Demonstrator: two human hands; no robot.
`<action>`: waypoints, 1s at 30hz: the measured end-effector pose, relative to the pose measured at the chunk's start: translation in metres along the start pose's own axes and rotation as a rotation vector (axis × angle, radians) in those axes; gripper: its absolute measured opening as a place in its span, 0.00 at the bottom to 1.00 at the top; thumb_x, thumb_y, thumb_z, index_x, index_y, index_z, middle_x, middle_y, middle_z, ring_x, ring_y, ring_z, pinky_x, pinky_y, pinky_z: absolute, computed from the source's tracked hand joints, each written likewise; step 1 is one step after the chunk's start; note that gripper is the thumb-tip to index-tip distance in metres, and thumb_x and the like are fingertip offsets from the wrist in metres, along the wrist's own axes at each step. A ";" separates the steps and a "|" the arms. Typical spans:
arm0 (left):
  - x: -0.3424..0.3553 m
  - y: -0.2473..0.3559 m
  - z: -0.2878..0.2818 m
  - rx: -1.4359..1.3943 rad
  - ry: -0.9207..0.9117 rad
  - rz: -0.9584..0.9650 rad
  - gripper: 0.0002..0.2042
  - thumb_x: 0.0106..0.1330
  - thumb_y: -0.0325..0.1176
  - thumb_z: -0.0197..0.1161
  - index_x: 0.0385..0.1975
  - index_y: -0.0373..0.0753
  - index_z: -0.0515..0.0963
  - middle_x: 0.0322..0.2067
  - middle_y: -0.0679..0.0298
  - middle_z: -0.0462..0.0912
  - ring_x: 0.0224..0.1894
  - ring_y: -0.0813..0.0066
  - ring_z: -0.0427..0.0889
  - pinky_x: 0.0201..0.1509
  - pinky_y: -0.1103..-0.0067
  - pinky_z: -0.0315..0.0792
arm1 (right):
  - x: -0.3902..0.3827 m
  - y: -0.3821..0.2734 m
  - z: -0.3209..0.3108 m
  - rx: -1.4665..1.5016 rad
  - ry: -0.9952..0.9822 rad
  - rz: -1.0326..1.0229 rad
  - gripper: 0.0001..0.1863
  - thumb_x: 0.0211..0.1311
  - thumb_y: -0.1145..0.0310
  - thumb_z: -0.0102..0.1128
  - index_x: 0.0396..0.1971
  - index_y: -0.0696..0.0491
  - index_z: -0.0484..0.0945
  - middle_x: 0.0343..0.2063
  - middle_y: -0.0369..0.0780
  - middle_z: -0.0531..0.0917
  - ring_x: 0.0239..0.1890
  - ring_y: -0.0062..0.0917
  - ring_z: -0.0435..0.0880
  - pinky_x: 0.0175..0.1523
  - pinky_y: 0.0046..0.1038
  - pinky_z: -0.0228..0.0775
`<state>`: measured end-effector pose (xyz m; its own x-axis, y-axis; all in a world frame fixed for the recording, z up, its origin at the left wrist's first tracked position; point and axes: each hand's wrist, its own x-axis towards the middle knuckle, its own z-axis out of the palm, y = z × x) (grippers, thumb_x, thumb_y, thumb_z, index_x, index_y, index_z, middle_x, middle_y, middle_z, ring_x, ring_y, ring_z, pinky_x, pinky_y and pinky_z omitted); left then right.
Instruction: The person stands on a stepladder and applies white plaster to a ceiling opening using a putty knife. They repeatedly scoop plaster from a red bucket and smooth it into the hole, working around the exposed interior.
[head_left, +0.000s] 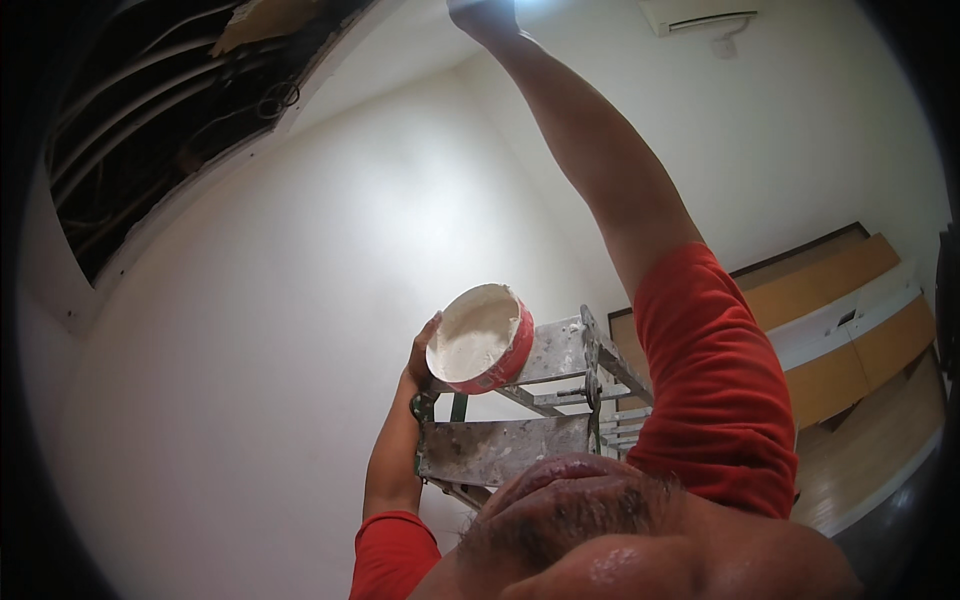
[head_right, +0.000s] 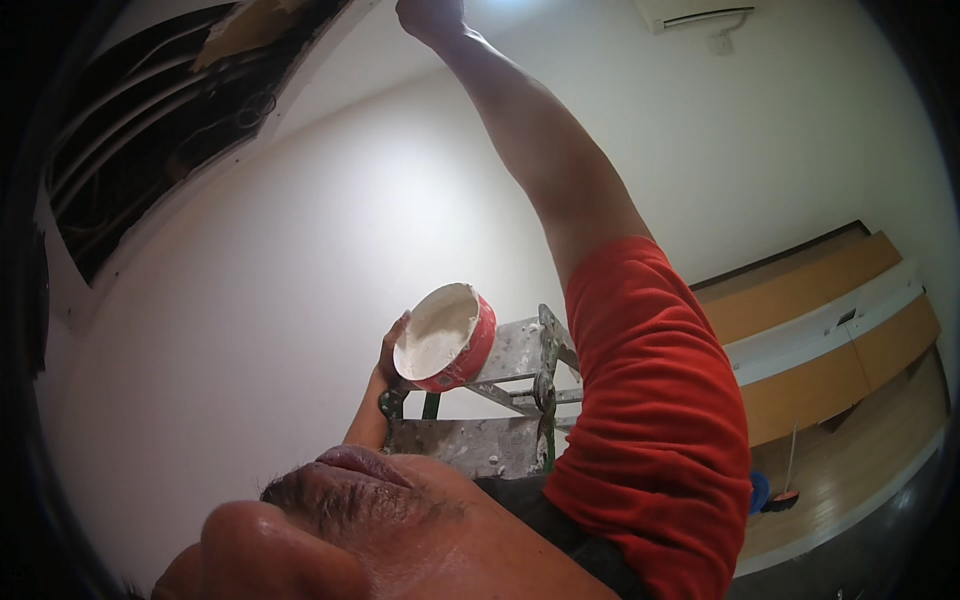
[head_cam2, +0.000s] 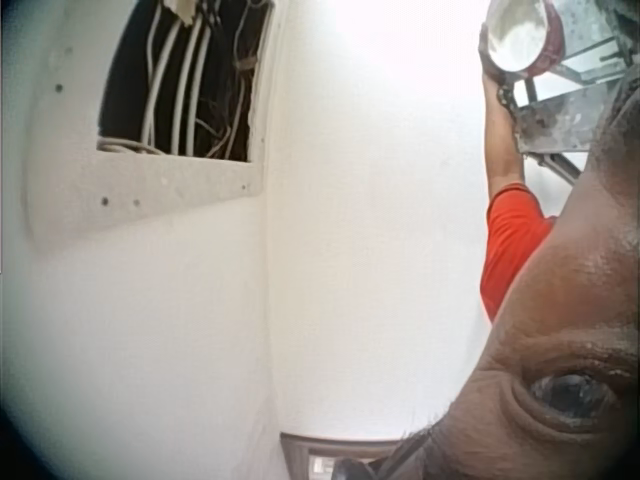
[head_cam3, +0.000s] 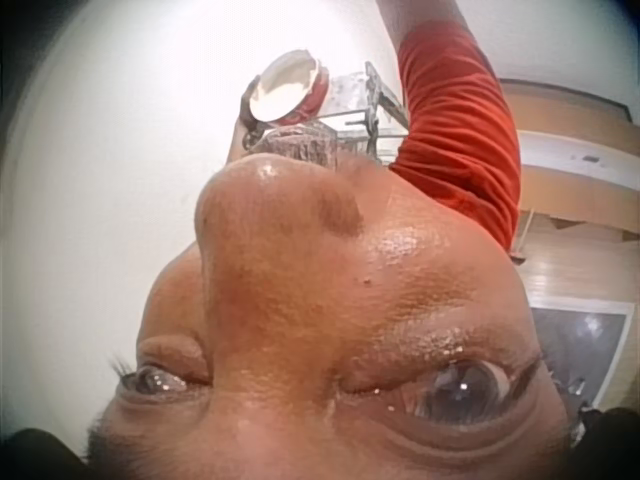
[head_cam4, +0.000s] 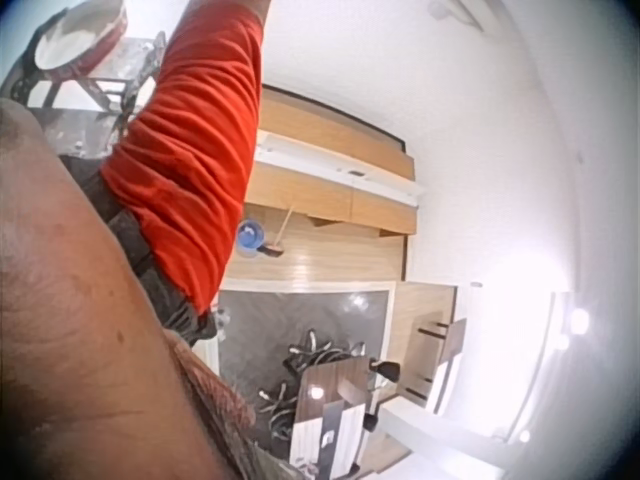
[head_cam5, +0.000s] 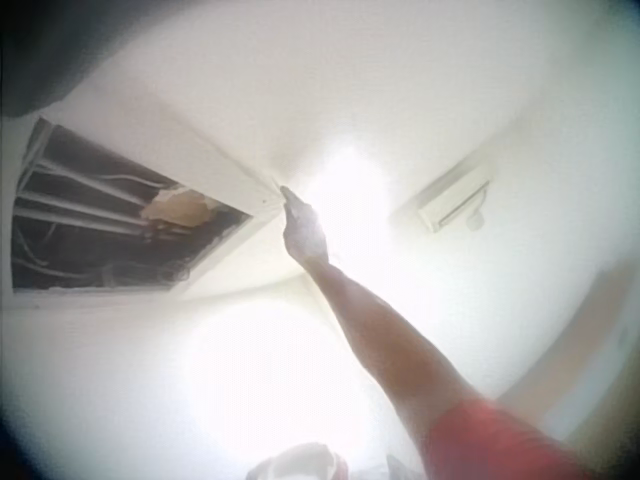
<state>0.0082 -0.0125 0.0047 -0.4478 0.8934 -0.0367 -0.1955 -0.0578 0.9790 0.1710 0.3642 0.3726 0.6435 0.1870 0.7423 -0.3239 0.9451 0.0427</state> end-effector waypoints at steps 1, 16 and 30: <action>0.001 0.000 -0.001 -0.011 -0.004 -0.010 0.31 0.78 0.55 0.47 0.64 0.31 0.72 0.55 0.49 0.81 0.54 0.59 0.84 0.62 0.67 0.77 | 0.000 0.001 0.002 0.022 -0.010 0.052 0.20 0.74 0.73 0.50 0.61 0.54 0.78 0.55 0.52 0.83 0.58 0.50 0.81 0.63 0.43 0.73; 0.012 -0.013 -0.032 0.014 0.029 0.028 0.31 0.79 0.56 0.45 0.64 0.32 0.72 0.55 0.50 0.82 0.55 0.62 0.83 0.61 0.69 0.77 | 0.022 -0.047 -0.012 0.036 0.037 0.016 0.20 0.76 0.69 0.47 0.62 0.55 0.78 0.49 0.56 0.85 0.54 0.50 0.84 0.61 0.41 0.74; 0.003 -0.005 -0.003 -0.031 -0.024 -0.011 0.32 0.78 0.56 0.46 0.65 0.32 0.71 0.56 0.50 0.81 0.55 0.61 0.83 0.62 0.69 0.77 | 0.031 -0.109 0.010 0.032 0.156 -0.196 0.21 0.70 0.78 0.54 0.61 0.57 0.78 0.38 0.53 0.86 0.41 0.48 0.84 0.49 0.45 0.75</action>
<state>0.0051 -0.0112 -0.0010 -0.4243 0.9045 -0.0418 -0.2277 -0.0619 0.9718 0.2194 0.2644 0.3972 0.7946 0.0419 0.6057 -0.2020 0.9590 0.1987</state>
